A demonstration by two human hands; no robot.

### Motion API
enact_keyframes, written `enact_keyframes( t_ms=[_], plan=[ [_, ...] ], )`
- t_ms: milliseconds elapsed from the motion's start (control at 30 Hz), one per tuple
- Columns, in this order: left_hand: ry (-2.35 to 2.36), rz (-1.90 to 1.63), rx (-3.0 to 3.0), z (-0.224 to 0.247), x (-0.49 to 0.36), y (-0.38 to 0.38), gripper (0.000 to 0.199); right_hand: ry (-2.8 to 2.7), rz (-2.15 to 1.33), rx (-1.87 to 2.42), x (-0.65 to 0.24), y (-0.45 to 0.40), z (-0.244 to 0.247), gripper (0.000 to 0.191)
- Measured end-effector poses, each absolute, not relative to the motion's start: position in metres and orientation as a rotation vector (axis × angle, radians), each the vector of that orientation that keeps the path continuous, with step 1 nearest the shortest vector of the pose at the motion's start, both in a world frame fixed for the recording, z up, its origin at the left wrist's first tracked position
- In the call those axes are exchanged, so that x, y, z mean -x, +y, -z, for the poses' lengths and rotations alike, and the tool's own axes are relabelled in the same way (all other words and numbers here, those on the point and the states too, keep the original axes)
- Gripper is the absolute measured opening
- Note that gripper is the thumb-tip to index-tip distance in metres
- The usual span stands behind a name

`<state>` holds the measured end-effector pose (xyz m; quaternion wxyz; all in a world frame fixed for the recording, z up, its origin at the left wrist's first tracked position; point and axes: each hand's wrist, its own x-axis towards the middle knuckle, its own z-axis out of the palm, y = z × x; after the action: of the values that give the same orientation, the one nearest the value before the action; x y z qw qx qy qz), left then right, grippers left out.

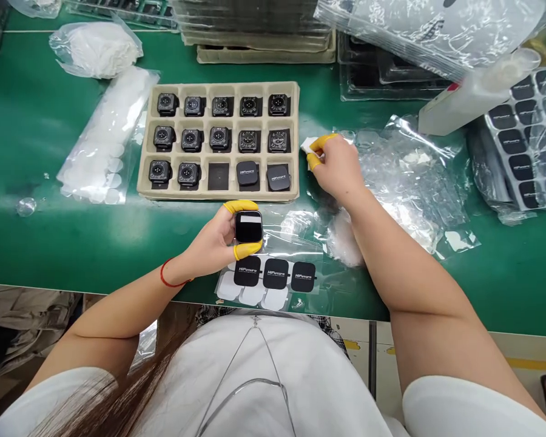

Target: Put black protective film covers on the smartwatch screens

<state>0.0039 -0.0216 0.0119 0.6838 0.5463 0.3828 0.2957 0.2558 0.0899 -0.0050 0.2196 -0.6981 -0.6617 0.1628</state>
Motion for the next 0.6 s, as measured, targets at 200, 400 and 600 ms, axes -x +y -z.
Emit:
enact_keyframes(
  t_ms=[200,400,600],
  plan=[
    [0.849,-0.695,-1.270,-0.011,-0.004,-0.019,0.055,-2.321,-0.401,0.892,-0.214,0.002,-0.039,0.007],
    [0.832,-0.705,-1.321,-0.007,-0.002,-0.020,0.051,-2.297,-0.299,1.015,-0.193,-0.015,-0.027,0.016],
    [0.852,-0.665,-1.513,-0.006,0.000,-0.019,0.049,-2.319,-0.261,0.891,-0.194,-0.011,-0.021,0.018]
  ],
)
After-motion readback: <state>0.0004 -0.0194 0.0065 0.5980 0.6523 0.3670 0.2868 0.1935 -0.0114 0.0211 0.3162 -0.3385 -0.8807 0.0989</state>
